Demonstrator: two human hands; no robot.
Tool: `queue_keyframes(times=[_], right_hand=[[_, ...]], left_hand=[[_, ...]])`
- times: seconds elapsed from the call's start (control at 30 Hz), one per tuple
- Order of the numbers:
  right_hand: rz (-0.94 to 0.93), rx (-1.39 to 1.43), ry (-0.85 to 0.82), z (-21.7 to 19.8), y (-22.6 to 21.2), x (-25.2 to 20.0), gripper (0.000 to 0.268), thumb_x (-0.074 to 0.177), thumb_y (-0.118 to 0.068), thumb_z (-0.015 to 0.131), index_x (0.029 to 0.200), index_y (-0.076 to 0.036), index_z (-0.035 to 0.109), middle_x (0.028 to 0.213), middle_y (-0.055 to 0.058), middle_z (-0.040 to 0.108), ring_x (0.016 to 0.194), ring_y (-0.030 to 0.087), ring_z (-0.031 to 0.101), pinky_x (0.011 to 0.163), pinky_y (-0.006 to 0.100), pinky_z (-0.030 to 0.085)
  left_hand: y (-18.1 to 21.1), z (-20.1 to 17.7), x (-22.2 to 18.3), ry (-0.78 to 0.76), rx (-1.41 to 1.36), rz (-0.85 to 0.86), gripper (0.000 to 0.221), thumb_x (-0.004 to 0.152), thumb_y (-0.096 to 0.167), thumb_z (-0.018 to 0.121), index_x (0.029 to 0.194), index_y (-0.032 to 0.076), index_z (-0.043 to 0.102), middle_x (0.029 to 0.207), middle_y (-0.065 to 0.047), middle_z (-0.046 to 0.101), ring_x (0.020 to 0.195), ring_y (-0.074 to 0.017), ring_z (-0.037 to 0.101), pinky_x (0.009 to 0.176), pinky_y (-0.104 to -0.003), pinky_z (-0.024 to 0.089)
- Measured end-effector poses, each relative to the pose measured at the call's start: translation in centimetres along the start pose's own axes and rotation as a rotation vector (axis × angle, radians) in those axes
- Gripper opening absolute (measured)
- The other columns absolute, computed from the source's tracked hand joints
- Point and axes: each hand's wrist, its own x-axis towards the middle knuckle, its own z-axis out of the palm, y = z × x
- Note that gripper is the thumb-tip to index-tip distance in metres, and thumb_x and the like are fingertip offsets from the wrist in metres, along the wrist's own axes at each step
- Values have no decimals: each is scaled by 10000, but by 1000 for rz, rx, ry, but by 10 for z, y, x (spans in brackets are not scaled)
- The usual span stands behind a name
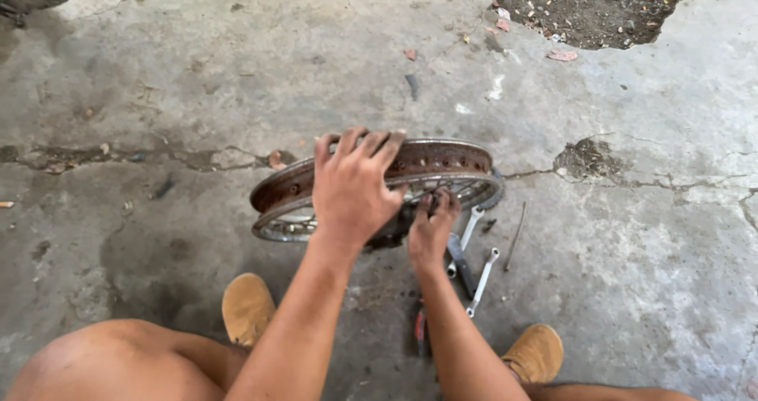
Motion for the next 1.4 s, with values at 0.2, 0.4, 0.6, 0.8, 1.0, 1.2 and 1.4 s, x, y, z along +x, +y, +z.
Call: queue_keyframes(times=[0.2,0.4,0.6,0.8,1.0,1.2,1.4], right_hand=[[-83,-75,-50,4,41,4,519,1114,-227,467,1360,229,470,1296,497,472,1215,651,458,1094,654,360],[35,-19,43,24,75,8,488,1099,-265,515,1325,165,555,1352,465,484,1307,602,442,1151,616,328],[11,-214,36,10,38,-13,506,1067,-318,564,1316,122,595,1351,381,567,1367,504,476,1202,541,315],[-52,-298,15,1,22,-25,195,1032,-314,553,1150,-187,643,1174,119,639,1119,430,629,967,549,501],[-120,-33,132,14,58,-13,276,1029,-214,617,1064,54,669,1141,357,641,1207,585,527,1094,604,418],[-152,96,86,8,22,-9,107,1009,-74,611,903,-67,612,923,168,605,997,474,618,995,511,472],[-211,96,60,14,26,14,171,974,-49,654,825,-99,586,837,99,564,868,396,616,921,468,492]], left_hand=[[28,55,-98,404,-82,11,91,756,249,716,830,257,662,920,-23,612,742,-268,539,843,-483,413],[12,69,-142,130,-3,-399,336,759,337,684,1037,153,639,1117,-68,611,1030,-319,584,837,-486,434],[14,72,-136,310,-127,-437,626,812,406,759,1281,35,575,1163,-199,530,1097,-410,555,963,-544,447],[-5,91,-122,227,-145,-449,692,763,581,817,1222,92,645,1097,-153,633,1107,-439,594,1044,-588,433],[-31,133,-121,182,-341,-385,586,873,580,747,1190,96,654,1024,-142,728,998,-364,702,1107,-585,379],[-33,127,-108,216,-345,-462,135,1023,304,661,1039,213,759,882,-7,741,863,-264,707,964,-446,477],[-44,137,-105,277,-316,-535,103,981,329,736,1022,244,779,837,-4,729,832,-261,713,902,-437,508]])
